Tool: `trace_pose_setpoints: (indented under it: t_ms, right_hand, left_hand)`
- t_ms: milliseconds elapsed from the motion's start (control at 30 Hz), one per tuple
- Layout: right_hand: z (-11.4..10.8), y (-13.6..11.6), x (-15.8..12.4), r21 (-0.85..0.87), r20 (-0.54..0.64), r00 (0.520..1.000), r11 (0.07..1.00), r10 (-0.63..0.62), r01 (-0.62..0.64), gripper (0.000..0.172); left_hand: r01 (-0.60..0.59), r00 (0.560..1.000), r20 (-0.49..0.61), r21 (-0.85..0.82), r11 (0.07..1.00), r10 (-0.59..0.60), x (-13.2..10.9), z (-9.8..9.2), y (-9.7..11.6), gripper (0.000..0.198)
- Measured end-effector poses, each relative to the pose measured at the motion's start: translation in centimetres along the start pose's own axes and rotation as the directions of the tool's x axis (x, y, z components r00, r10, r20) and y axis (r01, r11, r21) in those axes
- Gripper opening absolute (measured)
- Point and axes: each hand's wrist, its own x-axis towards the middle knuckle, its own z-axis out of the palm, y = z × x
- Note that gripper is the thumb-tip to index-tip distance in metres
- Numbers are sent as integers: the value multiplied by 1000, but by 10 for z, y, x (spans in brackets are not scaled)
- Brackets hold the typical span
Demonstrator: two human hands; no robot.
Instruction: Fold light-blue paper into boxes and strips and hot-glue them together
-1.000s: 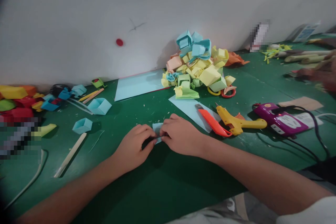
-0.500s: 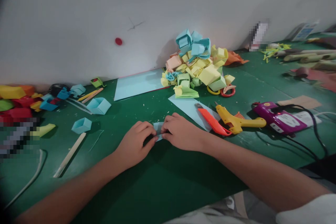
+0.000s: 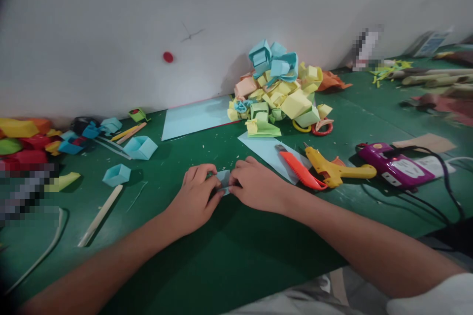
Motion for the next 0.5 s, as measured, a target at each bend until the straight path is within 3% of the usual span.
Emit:
trace_pose_setpoints:
  t_ms: [133,300,500]
  right_hand:
    - [1,4,3,34,-23,1000,999,-1,2,5]
    - [4,11,6,72,-36,999,997,21,-18,7]
    - [0,14,8,141,34,999,990,11,-16,6]
  left_hand:
    - [108,993,-34,-115,987,-113,4,-4,-1,12]
    - [168,985,-12,-165,972,-172,8,-4,-4,11]
    - [255,963,-11,-266,930,-268,10,-1,-9,11]
